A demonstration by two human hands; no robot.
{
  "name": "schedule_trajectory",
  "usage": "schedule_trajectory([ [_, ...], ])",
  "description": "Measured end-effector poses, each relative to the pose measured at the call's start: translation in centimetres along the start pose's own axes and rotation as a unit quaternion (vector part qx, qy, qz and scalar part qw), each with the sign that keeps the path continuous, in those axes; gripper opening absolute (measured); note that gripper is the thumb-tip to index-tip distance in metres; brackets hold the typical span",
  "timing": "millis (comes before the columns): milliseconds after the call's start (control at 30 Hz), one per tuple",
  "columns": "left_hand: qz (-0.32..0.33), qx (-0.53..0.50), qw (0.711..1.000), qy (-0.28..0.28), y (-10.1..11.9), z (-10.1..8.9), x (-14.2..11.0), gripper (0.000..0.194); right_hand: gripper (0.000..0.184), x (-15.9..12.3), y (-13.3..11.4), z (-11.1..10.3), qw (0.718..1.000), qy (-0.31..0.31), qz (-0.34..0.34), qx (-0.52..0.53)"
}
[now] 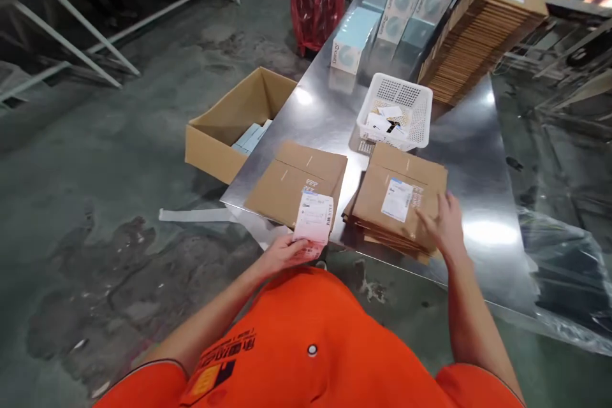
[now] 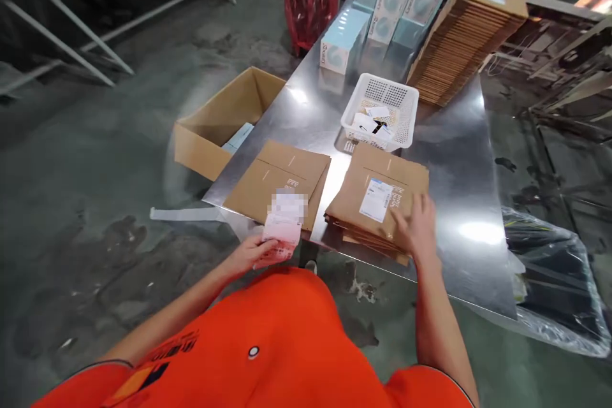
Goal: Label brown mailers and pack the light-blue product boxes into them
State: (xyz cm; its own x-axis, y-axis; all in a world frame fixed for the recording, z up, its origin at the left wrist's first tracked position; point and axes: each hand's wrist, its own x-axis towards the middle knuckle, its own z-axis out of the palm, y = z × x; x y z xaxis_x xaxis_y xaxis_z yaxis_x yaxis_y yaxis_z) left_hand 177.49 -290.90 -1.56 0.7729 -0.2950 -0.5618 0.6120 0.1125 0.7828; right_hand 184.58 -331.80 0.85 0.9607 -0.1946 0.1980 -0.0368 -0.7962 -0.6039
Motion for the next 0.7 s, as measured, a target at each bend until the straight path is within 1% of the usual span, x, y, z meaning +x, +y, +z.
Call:
schedule_trajectory([
  [33, -0.006, 0.001, 1.0, -0.016, -0.3, 0.4, -0.2, 0.047, 0.084, 0.1, -2.0, 1.2, 0.999, -0.033, -0.029, 0.031],
  [67, -0.01, 0.0, 1.0, -0.029, -0.6, 0.7, -0.4, 0.045, 0.085, 0.2, -4.4, 2.7, 0.99, -0.094, -0.047, 0.095],
  [100, -0.009, 0.0, 0.999, -0.037, -0.9, 0.8, -0.5, 0.044, 0.086, 0.2, -6.9, 4.4, 0.968, -0.177, -0.06, 0.169],
  [133, -0.003, 0.003, 0.999, -0.04, -1.3, 0.7, -0.7, 0.043, 0.086, 0.1, -9.4, 6.1, 0.934, -0.264, -0.069, 0.229],
  [200, 0.014, 0.016, 0.999, -0.027, -2.1, 0.3, -1.3, 0.043, 0.084, -0.1, -13.4, 9.7, 0.853, -0.42, -0.067, 0.302],
  [233, 0.021, 0.026, 0.999, -0.017, -2.4, -0.1, -1.6, 0.044, 0.081, -0.3, -14.8, 11.3, 0.82, -0.474, -0.06, 0.315],
  [267, 0.028, 0.036, 0.999, -0.009, -2.7, -0.5, -2.0, 0.044, 0.076, -0.5, -15.9, 12.7, 0.802, -0.504, -0.052, 0.316],
  [300, 0.037, 0.048, 0.998, -0.001, -3.0, -1.0, -2.5, 0.044, 0.072, -0.7, -16.6, 14.0, 0.8, -0.51, -0.046, 0.312],
  [367, 0.061, 0.083, 0.995, 0.007, -3.4, -1.8, -3.6, 0.042, 0.065, -1.0, -17.5, 16.2, 0.812, -0.495, -0.045, 0.305],
  [400, 0.071, 0.103, 0.992, 0.009, -3.5, -2.2, -4.1, 0.04, 0.063, -1.1, -17.8, 17.0, 0.807, -0.503, -0.047, 0.305],
  [433, 0.077, 0.122, 0.989, 0.015, -3.7, -2.7, -4.5, 0.038, 0.06, -1.2, -18.0, 17.7, 0.79, -0.528, -0.045, 0.307],
  [500, 0.07, 0.146, 0.986, 0.033, -3.9, -3.6, -5.2, 0.037, 0.05, -1.6, -18.5, 18.7, 0.745, -0.589, -0.03, 0.312],
  [533, 0.057, 0.144, 0.987, 0.04, -4.0, -4.1, -5.4, 0.039, 0.044, -1.9, -18.8, 19.0, 0.736, -0.599, -0.02, 0.316],
  [567, 0.045, 0.132, 0.989, 0.051, -4.0, -4.6, -5.4, 0.046, 0.04, -2.3, -19.1, 19.2, 0.742, -0.588, -0.013, 0.32],
  [600, 0.041, 0.118, 0.99, 0.066, -3.8, -5.1, -5.3, 0.058, 0.037, -2.7, -19.5, 19.4, 0.759, -0.566, -0.011, 0.324],
  [667, 0.068, 0.087, 0.988, 0.108, -3.1, -5.9, -4.6, 0.085, 0.034, -3.8, -20.2, 19.7, 0.789, -0.524, -0.026, 0.32],
  [700, 0.091, 0.076, 0.984, 0.133, -2.5, -6.2, -4.1, 0.091, 0.033, -4.4, -20.6, 19.8, 0.795, -0.518, -0.04, 0.311],
])
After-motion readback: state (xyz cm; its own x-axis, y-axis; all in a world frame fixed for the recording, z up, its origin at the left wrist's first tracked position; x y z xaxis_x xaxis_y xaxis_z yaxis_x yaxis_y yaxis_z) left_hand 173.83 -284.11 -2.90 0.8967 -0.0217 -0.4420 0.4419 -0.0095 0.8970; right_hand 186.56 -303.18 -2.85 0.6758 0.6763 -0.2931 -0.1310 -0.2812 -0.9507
